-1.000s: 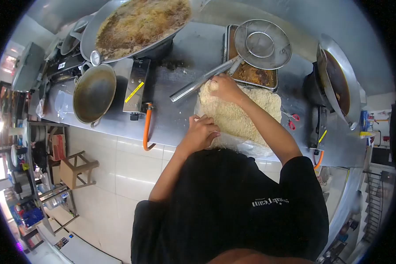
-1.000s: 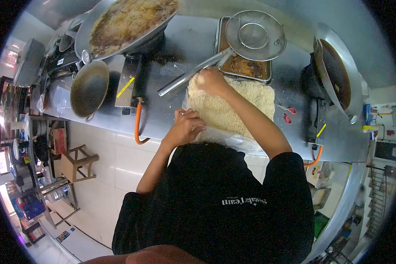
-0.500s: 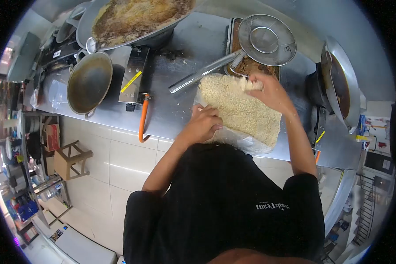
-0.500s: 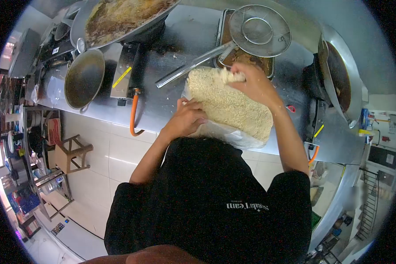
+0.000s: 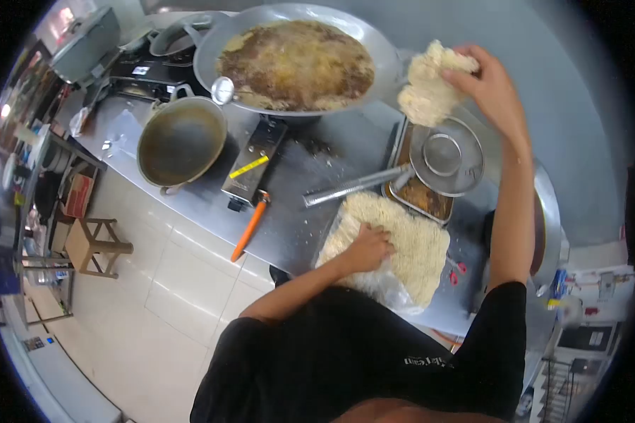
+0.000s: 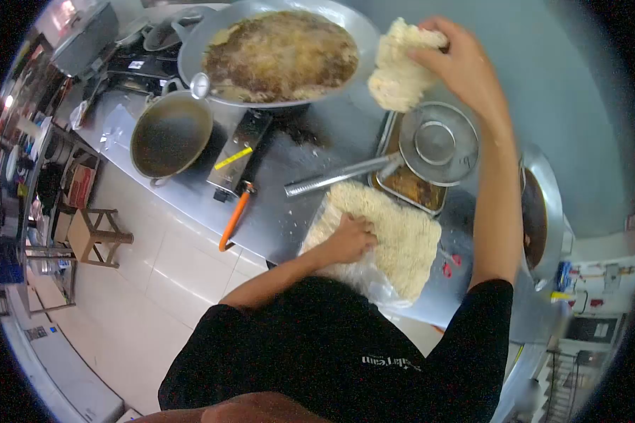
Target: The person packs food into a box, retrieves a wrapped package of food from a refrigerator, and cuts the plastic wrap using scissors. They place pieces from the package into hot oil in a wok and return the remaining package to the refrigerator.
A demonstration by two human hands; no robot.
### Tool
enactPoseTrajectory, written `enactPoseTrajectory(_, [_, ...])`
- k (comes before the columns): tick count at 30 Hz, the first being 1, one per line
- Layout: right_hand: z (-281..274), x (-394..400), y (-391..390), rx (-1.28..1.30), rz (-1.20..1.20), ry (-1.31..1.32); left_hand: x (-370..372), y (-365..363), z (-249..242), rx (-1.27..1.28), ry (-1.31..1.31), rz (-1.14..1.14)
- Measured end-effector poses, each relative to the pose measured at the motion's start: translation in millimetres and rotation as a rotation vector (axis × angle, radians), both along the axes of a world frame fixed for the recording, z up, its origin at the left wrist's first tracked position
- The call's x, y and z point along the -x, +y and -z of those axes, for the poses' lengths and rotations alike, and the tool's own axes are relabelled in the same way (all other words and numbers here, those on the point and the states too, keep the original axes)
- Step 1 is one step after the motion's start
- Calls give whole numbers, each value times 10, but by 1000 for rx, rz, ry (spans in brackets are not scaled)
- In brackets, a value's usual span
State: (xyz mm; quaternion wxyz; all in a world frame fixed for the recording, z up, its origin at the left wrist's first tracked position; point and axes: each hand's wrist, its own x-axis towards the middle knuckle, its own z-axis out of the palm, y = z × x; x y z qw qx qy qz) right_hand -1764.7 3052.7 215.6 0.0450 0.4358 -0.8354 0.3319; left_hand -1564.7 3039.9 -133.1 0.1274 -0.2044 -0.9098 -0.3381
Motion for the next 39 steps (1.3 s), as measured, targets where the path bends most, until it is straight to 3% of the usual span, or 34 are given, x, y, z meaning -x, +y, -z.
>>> enactPoseTrajectory(3, [46, 301, -732, -23, -70, 75, -49, -131, -135, -62, -110, -11])
enactPoseTrajectory(6, [442, 483, -1470, -40, -172, 113, -159, -329, -301, -150, -100, -67])
enactPoseTrajectory(8, [625, 424, -1921, -148, -173, 17, -263, -480, -375, -206, -123, -103])
enactPoseTrajectory(10, [938, 539, -2371, -118, -262, 169, -383, -637, -456, -273, -107, -166])
enactPoseTrajectory(13, [1091, 425, -2887, -164, -199, 42, -520, -843, -480, -307, -109, -246])
enactPoseTrajectory(19, [1457, 490, -3510, -223, -157, 77, -739, -919, -491, -320, -142, -346])
enactPoseTrajectory(22, [1249, 489, -3493, -72, -187, 125, -801, -859, -469, -354, -148, -345])
enactPoseTrajectory(27, [488, 317, -2604, 220, -336, 263, -894, -787, -317, -394, -112, -373])
enactPoseTrajectory(29, [167, -1, -1753, 222, -331, 238, -896, -819, -150, -537, -86, -368])
enactPoseTrajectory(31, [-45, -406, -926, 78, -160, 5, -957, -861, -211, -633, -97, -486])
enactPoseTrajectory(33, [174, -495, -124, 114, -188, 134, -1039, -877, -243, -690, -157, -649])
enactPoseTrajectory(35, [528, -621, 616, -14, -135, -12, -1114, -903, -168, -843, -390, -719])
enactPoseTrajectory(39, [1468, -1039, 1758, -261, -16, -401, -1200, -915, 98, -778, -537, -552])
